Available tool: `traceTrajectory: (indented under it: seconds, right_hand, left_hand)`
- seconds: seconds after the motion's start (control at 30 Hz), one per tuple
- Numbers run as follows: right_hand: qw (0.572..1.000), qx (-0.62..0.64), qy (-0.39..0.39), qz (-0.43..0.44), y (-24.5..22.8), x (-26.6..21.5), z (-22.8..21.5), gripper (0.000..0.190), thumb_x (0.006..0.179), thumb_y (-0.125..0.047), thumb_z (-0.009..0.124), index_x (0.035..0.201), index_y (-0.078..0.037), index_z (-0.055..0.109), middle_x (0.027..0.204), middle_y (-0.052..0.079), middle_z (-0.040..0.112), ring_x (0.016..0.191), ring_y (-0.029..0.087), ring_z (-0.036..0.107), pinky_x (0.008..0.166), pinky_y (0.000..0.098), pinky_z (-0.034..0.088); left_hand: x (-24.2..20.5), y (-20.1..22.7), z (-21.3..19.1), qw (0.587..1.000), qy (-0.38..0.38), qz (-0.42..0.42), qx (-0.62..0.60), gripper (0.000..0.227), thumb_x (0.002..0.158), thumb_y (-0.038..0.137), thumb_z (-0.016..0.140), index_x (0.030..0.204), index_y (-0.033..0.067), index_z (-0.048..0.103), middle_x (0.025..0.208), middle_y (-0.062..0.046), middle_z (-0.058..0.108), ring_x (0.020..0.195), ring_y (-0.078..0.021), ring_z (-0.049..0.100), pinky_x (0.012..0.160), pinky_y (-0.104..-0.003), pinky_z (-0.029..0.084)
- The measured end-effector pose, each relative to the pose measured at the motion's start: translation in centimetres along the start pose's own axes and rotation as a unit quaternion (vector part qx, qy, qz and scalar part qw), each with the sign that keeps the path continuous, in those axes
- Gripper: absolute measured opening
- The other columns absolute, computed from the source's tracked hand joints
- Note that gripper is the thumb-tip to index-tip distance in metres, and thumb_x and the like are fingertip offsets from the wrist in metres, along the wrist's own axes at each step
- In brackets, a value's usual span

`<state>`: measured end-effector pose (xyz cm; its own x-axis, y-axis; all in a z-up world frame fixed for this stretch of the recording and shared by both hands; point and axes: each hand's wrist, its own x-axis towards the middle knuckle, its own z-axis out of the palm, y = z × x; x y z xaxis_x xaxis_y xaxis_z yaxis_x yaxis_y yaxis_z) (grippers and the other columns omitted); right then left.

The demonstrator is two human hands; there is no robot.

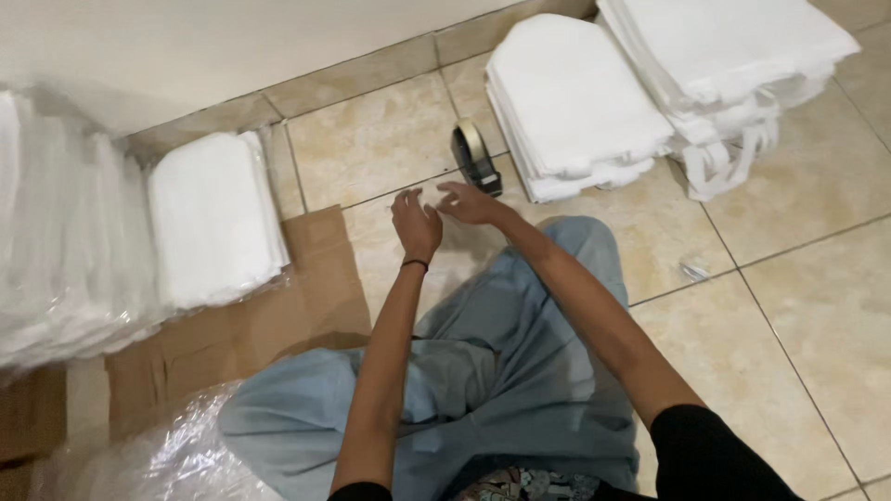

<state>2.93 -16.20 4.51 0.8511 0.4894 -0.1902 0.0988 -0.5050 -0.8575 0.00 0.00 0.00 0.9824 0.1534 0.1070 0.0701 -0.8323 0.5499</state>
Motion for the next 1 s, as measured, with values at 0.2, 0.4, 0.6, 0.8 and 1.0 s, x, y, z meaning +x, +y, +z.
traceTrajectory:
  seconds: [0.2,0.4,0.6,0.8,1.0]
  right_hand:
    - [0.969,0.189,0.152,-0.041,-3.9,-5.8,-16.3,0.048,0.097,-0.026,0.064,0.137,-0.004,0.054,0.112,0.017,0.068,0.095,0.026,0.069,0.082,0.0358,0.060]
    - [0.898,-0.064,0.418,-0.119,1.7,-15.9,-30.0,0.029,0.095,-0.008,0.062,0.124,-0.008,0.059,0.118,0.009,0.067,0.108,0.022,0.063,0.085,0.0355,0.052]
    - [0.862,-0.403,0.307,-0.006,6.2,-22.7,-34.5,0.097,0.067,-0.006,0.085,0.151,-0.008,0.037,0.157,0.024,0.029,0.144,0.045,0.016,0.114,0.0572,0.026]
    - [0.802,-0.525,0.284,-0.034,10.6,-21.6,-37.3,0.095,0.064,-0.011,0.087,0.147,-0.007,0.041,0.129,0.012,0.058,0.125,0.034,0.048,0.110,0.0521,0.027]
    - [0.774,-0.587,0.235,-0.020,12.2,-19.6,-39.4,0.084,0.054,-0.020,0.091,0.128,-0.007,0.052,0.115,0.009,0.063,0.102,0.028,0.057,0.087,0.0413,0.045]
  left_hand:
    - [5.1,19.0,-2.1,0.951,0.034,0.258,-0.164,0.058,0.087,0.008,0.052,0.142,0.0061,0.034,0.128,-0.017,0.044,0.124,-0.0392,0.047,0.110,-0.048,0.038]
    - [7.1,34.4,3.5,0.886,-0.100,0.444,-0.092,0.085,0.082,0.012,0.073,0.151,0.0056,0.024,0.152,-0.024,0.035,0.145,-0.0430,0.026,0.117,-0.051,0.035]
    - [6.2,42.2,9.5,0.816,-0.104,0.531,0.203,0.100,0.073,0.013,0.082,0.154,0.0181,0.023,0.160,-0.011,0.024,0.148,-0.0373,0.013,0.120,-0.051,0.022]
    - [8.8,42.8,13.8,0.814,-0.113,0.570,0.025,0.080,0.068,-0.014,0.064,0.141,0.0074,0.040,0.135,-0.013,0.049,0.106,-0.0354,0.056,0.077,-0.045,0.053]
    - [10.3,43.1,12.4,0.825,-0.210,0.523,-0.055,0.074,0.068,0.005,0.071,0.137,0.0126,0.042,0.115,-0.008,0.060,0.104,-0.0300,0.052,0.072,-0.043,0.052]
